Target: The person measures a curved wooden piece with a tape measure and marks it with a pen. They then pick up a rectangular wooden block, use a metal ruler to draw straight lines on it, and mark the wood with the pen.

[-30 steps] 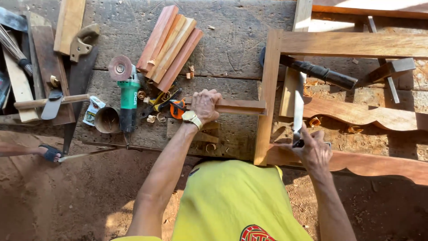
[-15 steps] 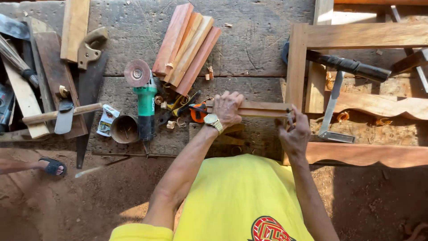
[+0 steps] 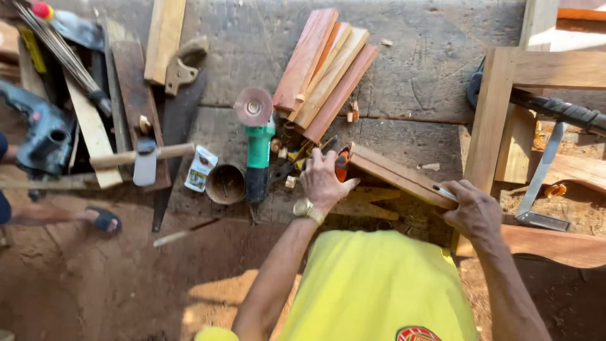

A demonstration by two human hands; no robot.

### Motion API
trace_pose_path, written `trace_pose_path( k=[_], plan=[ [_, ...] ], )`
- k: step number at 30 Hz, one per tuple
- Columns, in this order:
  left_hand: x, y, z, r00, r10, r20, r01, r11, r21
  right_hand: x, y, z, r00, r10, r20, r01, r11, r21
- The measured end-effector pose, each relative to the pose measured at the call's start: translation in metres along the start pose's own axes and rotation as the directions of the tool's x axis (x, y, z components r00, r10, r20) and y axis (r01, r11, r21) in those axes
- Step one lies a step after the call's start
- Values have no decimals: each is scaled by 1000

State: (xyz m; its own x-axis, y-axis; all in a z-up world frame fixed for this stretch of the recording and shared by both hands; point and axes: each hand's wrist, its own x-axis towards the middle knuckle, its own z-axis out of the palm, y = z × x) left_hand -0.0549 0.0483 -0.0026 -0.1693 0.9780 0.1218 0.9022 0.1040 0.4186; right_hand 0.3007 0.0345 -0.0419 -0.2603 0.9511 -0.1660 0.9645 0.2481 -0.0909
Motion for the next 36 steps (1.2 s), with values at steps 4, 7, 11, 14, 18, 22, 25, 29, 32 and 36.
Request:
trace_pose_path(
  k=[4,7,11,14,18,22,25,29,32,36],
  plan=[
    [-10,-15,14,997,-62,51,68,990,-125,-8,-16,-1,996,55,76,-55,998,-8],
    [-11,-13,-14,994,-104,-21,102,993,-65,8,-9,-2,1000,2,19,-2,1000,-19],
    [-24,-55,-13,982,-158,99,139,975,175,41,-8,7,997,-20,75,11,992,127],
    [-16,-28,-50,1000,11,-6,-9,971,237,61,-4,14,991,7,137,-24,992,127],
    [-10,-7,-22,995,94,21,-86,968,-234,46,-26,-22,984,103,146,-129,975,181],
    [-19,-5,18,993,73,91,-51,972,-230,2,-24,-25,906,416,-81,-286,741,608],
    [-27,1,28,1000,2,29,4,981,-193,-17,-20,0,842,534,-75,-295,573,764],
    [-28,10,30,997,-61,-37,58,995,-76,-15,-36,9,812,576,-91,-262,500,825],
    [-30,10,33,996,-76,-47,73,996,-53,-15,-32,22,801,585,-122,-245,507,826],
    [-25,7,30,996,-82,-33,80,995,-60,-16,-22,11,803,583,-120,-236,497,835]
  ],
)
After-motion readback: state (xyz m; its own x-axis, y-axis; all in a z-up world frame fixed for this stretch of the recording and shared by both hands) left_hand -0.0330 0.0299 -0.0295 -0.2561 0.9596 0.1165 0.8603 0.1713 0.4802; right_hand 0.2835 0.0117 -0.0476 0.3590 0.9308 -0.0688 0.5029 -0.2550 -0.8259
